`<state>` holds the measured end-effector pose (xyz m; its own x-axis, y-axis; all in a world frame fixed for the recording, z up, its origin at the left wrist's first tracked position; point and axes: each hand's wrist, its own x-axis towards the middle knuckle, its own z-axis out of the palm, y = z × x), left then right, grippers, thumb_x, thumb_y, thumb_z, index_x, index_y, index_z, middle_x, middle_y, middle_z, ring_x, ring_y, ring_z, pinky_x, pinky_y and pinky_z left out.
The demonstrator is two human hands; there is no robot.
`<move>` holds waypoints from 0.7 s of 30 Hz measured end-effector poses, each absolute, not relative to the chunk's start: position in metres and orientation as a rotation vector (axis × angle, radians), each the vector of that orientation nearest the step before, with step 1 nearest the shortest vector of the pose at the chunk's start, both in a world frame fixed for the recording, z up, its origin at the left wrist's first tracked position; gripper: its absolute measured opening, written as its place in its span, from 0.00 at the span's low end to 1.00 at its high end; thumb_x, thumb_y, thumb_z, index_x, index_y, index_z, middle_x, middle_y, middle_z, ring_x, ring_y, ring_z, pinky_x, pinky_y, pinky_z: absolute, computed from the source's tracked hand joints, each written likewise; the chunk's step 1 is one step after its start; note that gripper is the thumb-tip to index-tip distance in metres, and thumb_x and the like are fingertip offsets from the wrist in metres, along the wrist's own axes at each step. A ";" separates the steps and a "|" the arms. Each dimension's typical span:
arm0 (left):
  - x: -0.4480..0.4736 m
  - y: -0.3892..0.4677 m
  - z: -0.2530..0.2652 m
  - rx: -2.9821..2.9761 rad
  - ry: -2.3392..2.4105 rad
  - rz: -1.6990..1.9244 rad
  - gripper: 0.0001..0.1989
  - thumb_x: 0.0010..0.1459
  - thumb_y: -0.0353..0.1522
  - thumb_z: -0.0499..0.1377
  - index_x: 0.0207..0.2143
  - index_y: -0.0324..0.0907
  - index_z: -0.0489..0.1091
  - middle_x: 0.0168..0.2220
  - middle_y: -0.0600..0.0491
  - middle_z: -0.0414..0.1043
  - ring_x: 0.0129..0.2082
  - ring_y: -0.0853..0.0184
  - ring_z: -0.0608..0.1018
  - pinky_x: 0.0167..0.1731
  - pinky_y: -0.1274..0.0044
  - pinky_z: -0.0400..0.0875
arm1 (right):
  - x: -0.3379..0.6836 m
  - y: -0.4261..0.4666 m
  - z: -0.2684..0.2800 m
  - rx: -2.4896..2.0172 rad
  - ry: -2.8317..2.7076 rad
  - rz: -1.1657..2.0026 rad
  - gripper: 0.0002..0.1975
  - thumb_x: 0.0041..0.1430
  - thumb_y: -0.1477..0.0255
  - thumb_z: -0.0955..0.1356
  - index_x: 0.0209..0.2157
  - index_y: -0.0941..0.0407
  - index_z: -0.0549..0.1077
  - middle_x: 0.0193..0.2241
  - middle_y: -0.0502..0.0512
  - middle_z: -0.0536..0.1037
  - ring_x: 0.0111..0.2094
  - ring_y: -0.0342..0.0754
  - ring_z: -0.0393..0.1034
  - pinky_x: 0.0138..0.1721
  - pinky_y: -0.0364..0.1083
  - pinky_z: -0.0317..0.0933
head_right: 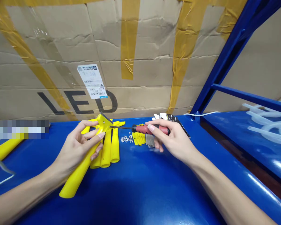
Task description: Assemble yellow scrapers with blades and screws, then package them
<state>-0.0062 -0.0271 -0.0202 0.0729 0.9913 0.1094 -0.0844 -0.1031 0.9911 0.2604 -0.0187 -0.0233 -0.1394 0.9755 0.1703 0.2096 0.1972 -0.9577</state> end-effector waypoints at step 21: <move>-0.012 -0.022 -0.012 1.252 0.961 1.161 0.22 0.54 0.36 0.69 0.44 0.46 0.59 0.20 0.60 0.71 0.12 0.78 0.64 0.13 0.86 0.60 | 0.257 -0.016 -0.028 -1.212 -1.268 1.168 0.18 0.53 0.56 0.76 0.34 0.58 0.81 0.29 0.58 0.80 0.17 0.37 0.60 0.16 0.41 0.52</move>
<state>-0.0118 -0.0222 -0.0119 0.1847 0.9804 0.0684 -0.1162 -0.0473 0.9921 0.2569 -0.0158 -0.0280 -0.0114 0.9993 0.0356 0.0470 0.0361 -0.9982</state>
